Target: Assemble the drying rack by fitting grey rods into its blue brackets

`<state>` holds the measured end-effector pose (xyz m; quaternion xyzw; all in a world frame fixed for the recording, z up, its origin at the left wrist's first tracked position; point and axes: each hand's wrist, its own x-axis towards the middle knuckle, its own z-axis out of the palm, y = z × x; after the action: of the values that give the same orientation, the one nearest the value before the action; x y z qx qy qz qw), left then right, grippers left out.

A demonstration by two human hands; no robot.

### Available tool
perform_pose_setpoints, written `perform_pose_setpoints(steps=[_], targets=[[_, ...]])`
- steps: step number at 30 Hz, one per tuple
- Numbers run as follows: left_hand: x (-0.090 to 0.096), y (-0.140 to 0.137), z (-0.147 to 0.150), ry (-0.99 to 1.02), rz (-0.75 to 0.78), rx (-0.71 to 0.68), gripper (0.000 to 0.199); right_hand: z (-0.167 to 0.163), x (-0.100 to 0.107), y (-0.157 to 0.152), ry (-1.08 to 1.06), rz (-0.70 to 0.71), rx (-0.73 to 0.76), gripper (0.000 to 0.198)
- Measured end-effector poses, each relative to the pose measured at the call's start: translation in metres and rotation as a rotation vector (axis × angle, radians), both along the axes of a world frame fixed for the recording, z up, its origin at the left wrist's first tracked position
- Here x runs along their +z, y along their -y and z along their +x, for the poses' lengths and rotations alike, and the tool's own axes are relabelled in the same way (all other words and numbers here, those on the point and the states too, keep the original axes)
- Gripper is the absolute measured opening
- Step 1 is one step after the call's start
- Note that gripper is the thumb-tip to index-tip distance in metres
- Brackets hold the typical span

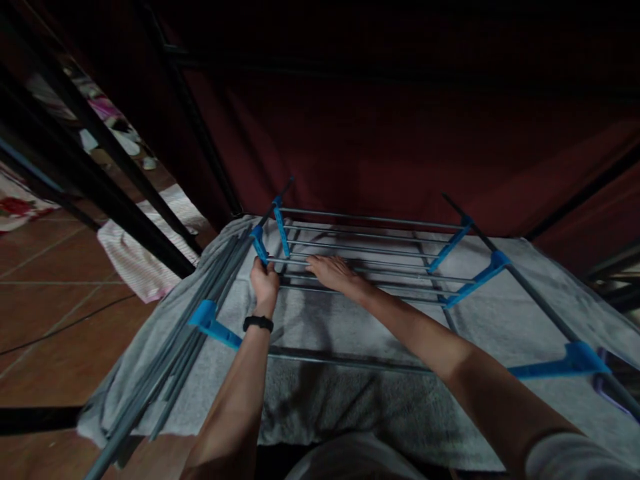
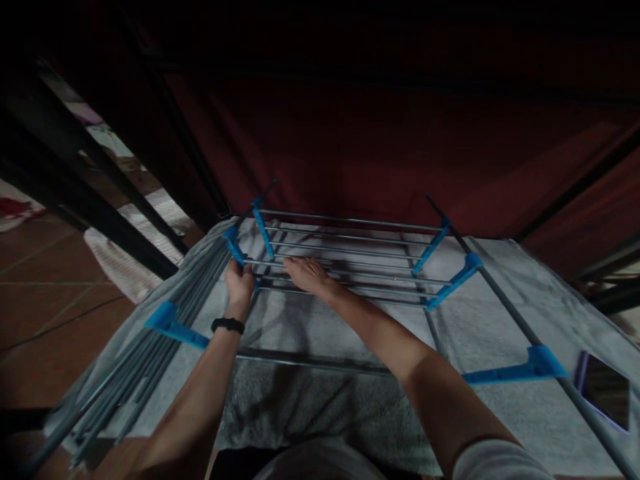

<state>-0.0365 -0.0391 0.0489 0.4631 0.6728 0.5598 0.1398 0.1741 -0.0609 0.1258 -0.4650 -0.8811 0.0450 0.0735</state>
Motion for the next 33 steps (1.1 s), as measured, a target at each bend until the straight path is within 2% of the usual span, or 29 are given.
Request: perform_pose_setpoints(steps=[5,10,14,21,27,33], targets=[[-0.006,-0.002,-0.002,0.018,0.01,0.001,0.014,0.0,0.0,-0.002,0.019,-0.006,-0.003,0.032],[-0.003,0.0,-0.001,-0.011,0.014,-0.02,0.015,-0.001,0.0,-0.002,0.039,-0.005,-0.004,0.034],[0.002,0.007,0.002,-0.094,-0.05,0.001,0.016,-0.001,0.0,0.002,0.066,-0.002,-0.018,0.036],[0.011,0.021,0.008,-0.269,-0.214,0.027,0.032,-0.002,0.002,0.01,0.101,0.012,-0.053,0.037],[0.017,0.027,0.015,-0.39,-0.348,0.059,0.034,-0.004,0.002,0.008,0.096,-0.007,-0.065,0.037],[0.016,0.031,0.015,-0.521,-0.388,0.062,0.037,-0.003,0.002,0.009,0.09,0.004,-0.061,0.036]])
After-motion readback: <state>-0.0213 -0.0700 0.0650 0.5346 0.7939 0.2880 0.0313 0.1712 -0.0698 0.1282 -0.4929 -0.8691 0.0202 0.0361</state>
